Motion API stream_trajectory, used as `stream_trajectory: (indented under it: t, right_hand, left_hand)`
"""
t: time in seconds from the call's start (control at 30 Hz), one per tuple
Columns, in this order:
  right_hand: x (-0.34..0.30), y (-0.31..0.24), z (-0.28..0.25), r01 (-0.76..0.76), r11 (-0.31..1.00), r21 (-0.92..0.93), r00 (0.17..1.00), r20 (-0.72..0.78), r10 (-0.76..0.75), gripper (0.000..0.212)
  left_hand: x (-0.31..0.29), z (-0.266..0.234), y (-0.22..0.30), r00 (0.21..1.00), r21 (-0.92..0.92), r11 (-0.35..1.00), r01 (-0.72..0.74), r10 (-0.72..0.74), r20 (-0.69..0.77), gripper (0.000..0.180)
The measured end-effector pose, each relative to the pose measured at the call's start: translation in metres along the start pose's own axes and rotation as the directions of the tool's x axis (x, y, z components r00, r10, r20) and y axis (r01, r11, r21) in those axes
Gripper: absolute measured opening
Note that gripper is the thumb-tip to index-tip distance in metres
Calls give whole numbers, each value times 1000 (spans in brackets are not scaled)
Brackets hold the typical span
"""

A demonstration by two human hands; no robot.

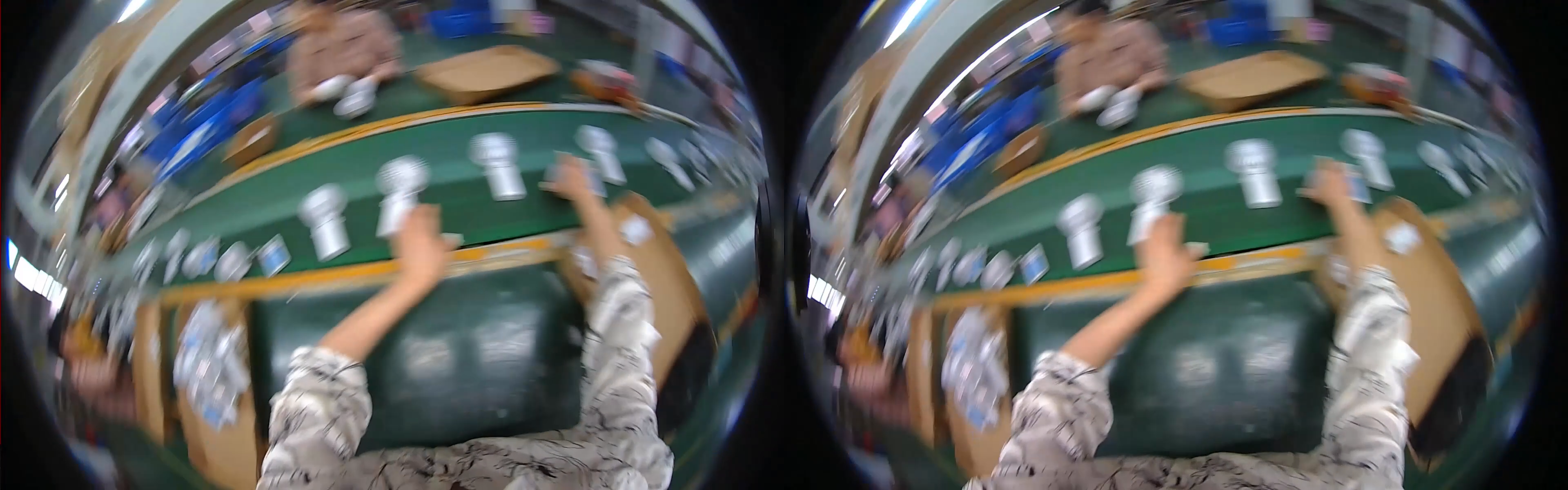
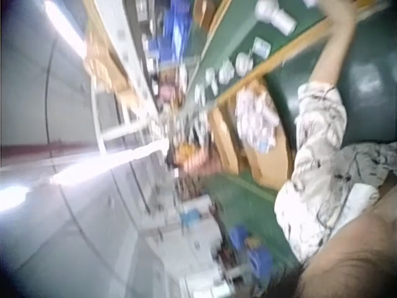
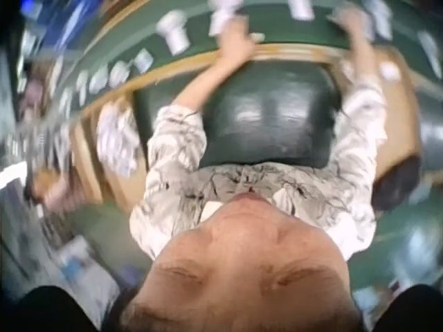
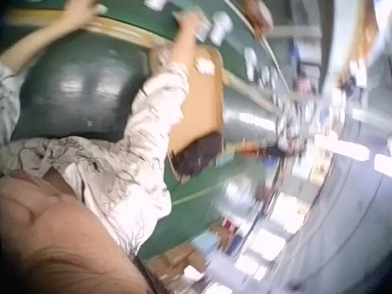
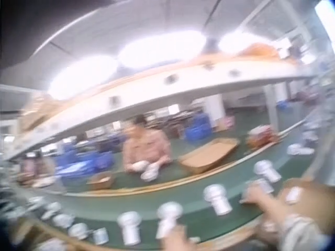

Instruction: The person assembles portable electric fans by fitting the internal components into the handle housings, snapping the outer plastic casings into place, testing the fans by pressing their power buttons, and placing the assembled units onto the conveyor belt.

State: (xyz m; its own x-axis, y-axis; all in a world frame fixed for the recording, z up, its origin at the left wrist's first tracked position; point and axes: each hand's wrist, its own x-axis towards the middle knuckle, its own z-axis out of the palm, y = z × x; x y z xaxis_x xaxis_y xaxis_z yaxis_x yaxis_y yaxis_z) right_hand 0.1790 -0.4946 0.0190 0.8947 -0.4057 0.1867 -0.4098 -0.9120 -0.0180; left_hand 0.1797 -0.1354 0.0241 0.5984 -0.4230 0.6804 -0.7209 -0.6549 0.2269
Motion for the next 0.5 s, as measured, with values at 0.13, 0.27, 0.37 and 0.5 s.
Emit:
stream_trajectory:
  t: [0.13, 0.27, 0.37, 0.5]
  right_hand:
    - [0, 58, 4, -169, 982, 81, 986, 4, 169, 86]
    - [11, 62, 8, -185, 875, 447, 947, -157, 280, 78]
    - [2, 40, -1, -31, 549, 836, 945, -155, 289, 72]
    - [-46, 31, -50, -30, -16, 999, 980, 32, 194, 62]
  left_hand:
    - [-42, -45, 17, 963, -237, 947, 218, -169, 210, 56]
    - [-66, -107, -71, 890, 80, 900, 428, -435, 137, 45]
    - [-77, -136, -173, 758, 452, 669, 590, -652, -25, 46]
    - [-54, -119, -224, 525, 489, 428, 761, -847, -76, 70]
